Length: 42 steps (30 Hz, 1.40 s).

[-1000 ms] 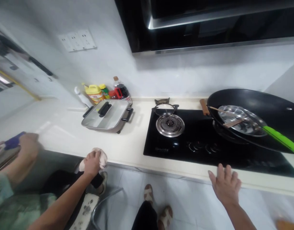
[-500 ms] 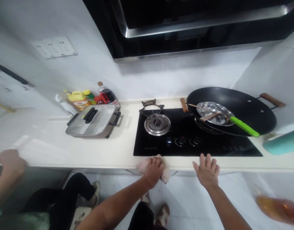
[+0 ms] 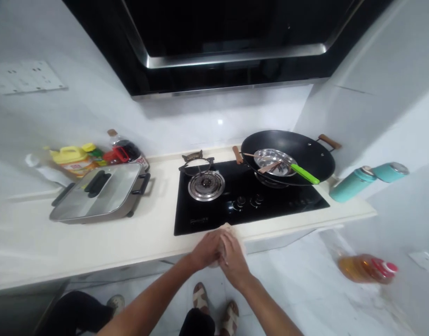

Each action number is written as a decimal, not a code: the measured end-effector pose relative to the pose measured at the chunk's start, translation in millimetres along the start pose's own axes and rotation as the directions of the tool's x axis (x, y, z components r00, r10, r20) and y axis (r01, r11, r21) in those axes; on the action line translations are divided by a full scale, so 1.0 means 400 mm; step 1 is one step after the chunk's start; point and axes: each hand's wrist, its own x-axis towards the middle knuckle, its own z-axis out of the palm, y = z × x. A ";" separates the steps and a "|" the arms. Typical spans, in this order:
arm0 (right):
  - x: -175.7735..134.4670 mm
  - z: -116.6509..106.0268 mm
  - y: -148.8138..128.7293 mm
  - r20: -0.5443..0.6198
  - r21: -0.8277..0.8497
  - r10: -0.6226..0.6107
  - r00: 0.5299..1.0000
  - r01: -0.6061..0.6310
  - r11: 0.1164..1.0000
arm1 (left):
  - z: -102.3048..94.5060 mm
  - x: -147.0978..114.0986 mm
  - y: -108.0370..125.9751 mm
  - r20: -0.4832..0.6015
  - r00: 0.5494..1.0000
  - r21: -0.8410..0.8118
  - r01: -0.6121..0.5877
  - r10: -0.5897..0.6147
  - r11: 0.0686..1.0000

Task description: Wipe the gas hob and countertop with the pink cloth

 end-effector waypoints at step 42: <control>0.045 -0.318 0.322 -0.118 -0.769 0.659 0.743 -0.488 0.413 | -0.121 -0.267 -0.397 -0.423 0.788 0.263 0.580 -0.448 0.771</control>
